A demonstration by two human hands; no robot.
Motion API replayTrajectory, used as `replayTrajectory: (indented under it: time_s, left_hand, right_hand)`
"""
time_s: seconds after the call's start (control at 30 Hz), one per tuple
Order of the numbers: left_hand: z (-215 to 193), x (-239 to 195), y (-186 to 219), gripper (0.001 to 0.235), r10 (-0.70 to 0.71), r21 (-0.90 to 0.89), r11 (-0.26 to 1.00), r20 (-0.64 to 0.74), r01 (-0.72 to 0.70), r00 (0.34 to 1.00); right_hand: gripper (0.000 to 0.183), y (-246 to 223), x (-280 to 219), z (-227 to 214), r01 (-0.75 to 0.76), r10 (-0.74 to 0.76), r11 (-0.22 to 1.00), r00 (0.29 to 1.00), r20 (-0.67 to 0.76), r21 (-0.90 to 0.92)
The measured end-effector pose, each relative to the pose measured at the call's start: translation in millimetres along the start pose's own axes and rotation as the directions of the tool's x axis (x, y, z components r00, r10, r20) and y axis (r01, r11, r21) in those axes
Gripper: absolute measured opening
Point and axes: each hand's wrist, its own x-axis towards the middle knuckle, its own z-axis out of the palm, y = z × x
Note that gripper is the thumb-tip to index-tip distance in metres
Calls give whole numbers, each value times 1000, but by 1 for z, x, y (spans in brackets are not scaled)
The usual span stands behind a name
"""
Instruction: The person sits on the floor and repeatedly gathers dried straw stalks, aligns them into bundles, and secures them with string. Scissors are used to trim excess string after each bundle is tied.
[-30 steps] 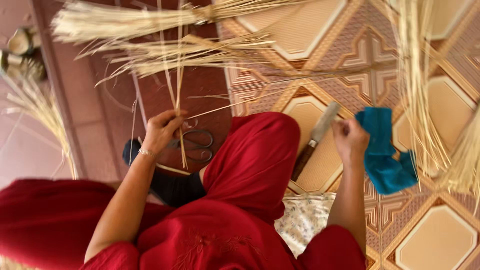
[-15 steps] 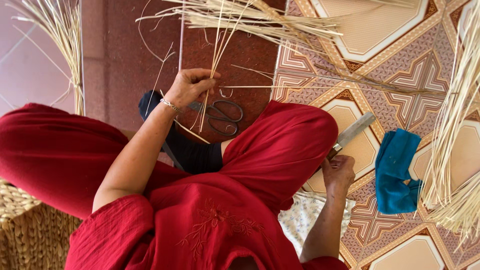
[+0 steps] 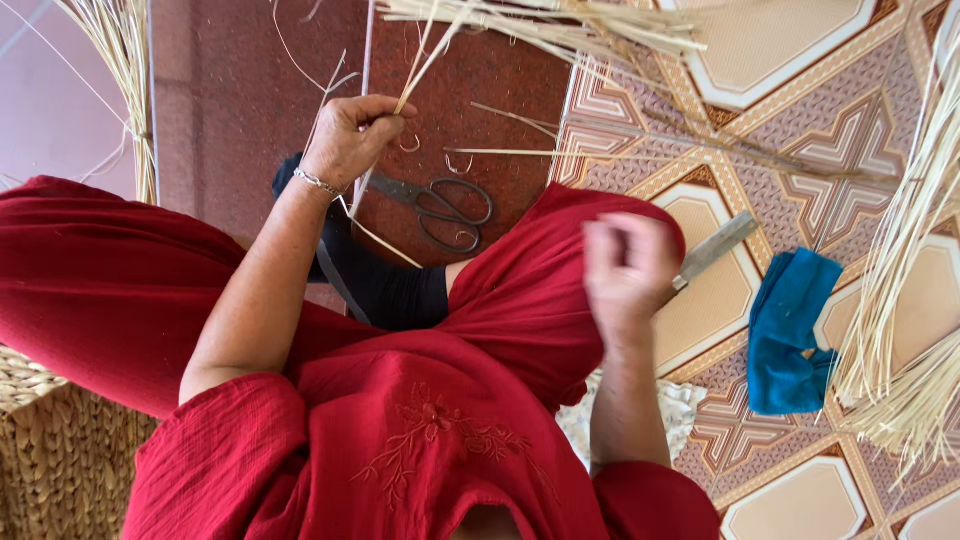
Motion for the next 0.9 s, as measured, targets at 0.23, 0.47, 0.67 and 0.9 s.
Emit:
replayTrajectory:
  time_s: [0.23, 0.47, 0.67, 0.9]
  left_hand:
    - [-26, -6, 8, 19, 230, 241, 953, -173, -185, 958]
    - [-52, -4, 1, 17, 301, 366, 912, -281, -188, 911]
    - [-67, 1, -4, 13, 168, 353, 935, -388, -23, 906]
    - [-81, 1, -14, 13, 136, 292, 956, -428, -6, 894]
  right_hand:
    - [31, -37, 4, 168, 383, -144, 908, 665, 732, -169]
    - [29, -2, -13, 209, 393, -77, 891, 620, 781, -225]
    - [38, -16, 17, 165, -79, 85, 996, 641, 763, -44]
    - [88, -5, 85, 95, -740, 65, 468, 574, 817, 483]
